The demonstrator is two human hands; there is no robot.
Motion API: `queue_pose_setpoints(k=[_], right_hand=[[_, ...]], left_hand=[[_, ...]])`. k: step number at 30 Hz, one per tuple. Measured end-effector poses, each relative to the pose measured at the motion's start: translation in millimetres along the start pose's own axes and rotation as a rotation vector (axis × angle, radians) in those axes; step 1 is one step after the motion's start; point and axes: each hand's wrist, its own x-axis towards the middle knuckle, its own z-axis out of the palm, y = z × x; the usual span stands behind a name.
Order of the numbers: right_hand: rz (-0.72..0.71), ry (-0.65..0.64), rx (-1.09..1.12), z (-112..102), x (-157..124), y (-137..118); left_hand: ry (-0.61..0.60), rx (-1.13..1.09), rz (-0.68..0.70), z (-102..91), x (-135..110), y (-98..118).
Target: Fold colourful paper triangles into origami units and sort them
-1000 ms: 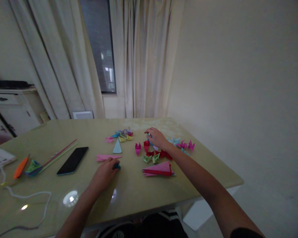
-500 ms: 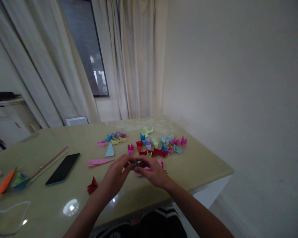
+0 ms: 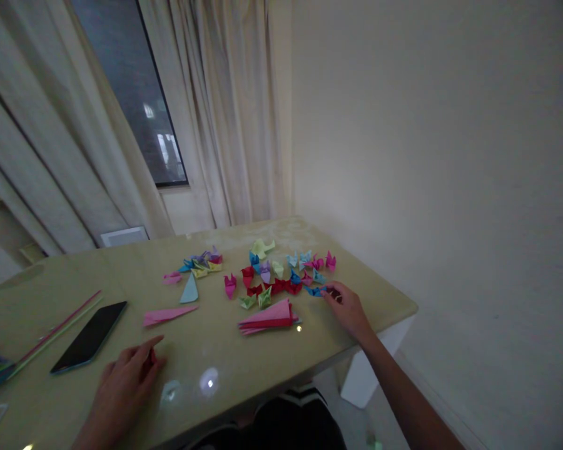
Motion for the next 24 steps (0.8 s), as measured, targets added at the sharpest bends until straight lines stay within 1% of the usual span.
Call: queue_pose_setpoints(k=[1, 2, 3, 4, 6, 8, 9, 10, 11, 14, 16, 18, 20, 22, 24], right_hand=[[0.005, -0.041, -0.044, -5, 4, 8], [0.002, -0.078, -0.085, -7, 7, 14], [-0.005, -0.095, -0.125, -8, 11, 17], [-0.019, -0.085, -0.165, -7, 14, 18], [-0.067, 0.003, -0.233, -1, 16, 11], [-0.136, 0.107, -0.242, 10, 12, -7], [-0.171, 0.125, -0.209, 17, 7, -18], [-0.198, 0.115, -0.15, 25, 1, -32], [-0.215, 0.051, -0.068, 35, -6, -46], [-0.224, -0.297, 0.203, 65, -29, -86], [-0.196, -0.428, 0.369, 84, -38, -104], [-0.163, -0.467, 0.51, 98, -40, -112], [-0.143, -0.461, 0.57, 104, -38, -113], [-0.132, -0.45, 0.569, 105, -35, -111], [-0.122, -0.445, 0.542, 99, -31, -109]], left_hand=[[-0.01, -0.029, -0.005, 2.5, -2, -6], [-0.014, -0.061, -0.014, 5.6, -2, -8], [-0.016, -0.096, -0.027, 9.1, 0, -4], [-0.029, -0.145, -0.035, 12.6, 2, 4], [-0.042, -0.253, -0.047, 18.6, 6, 29], [-0.045, -0.348, -0.026, 22.4, 9, 61], [-0.064, -0.405, -0.004, 23.7, 10, 78], [-0.08, -0.465, 0.021, 24.9, 10, 94], [-0.106, -0.519, 0.049, 26.2, 10, 109], [-0.171, -0.648, 0.156, 32.0, 11, 146], [-0.177, -0.679, 0.246, 37.1, 11, 161], [-0.166, -0.659, 0.322, 40.8, 11, 170], [-0.16, -0.622, 0.366, 41.5, 12, 174], [-0.17, -0.593, 0.388, 38.8, 16, 172], [-0.158, -0.536, 0.388, 33.9, 26, 162]])
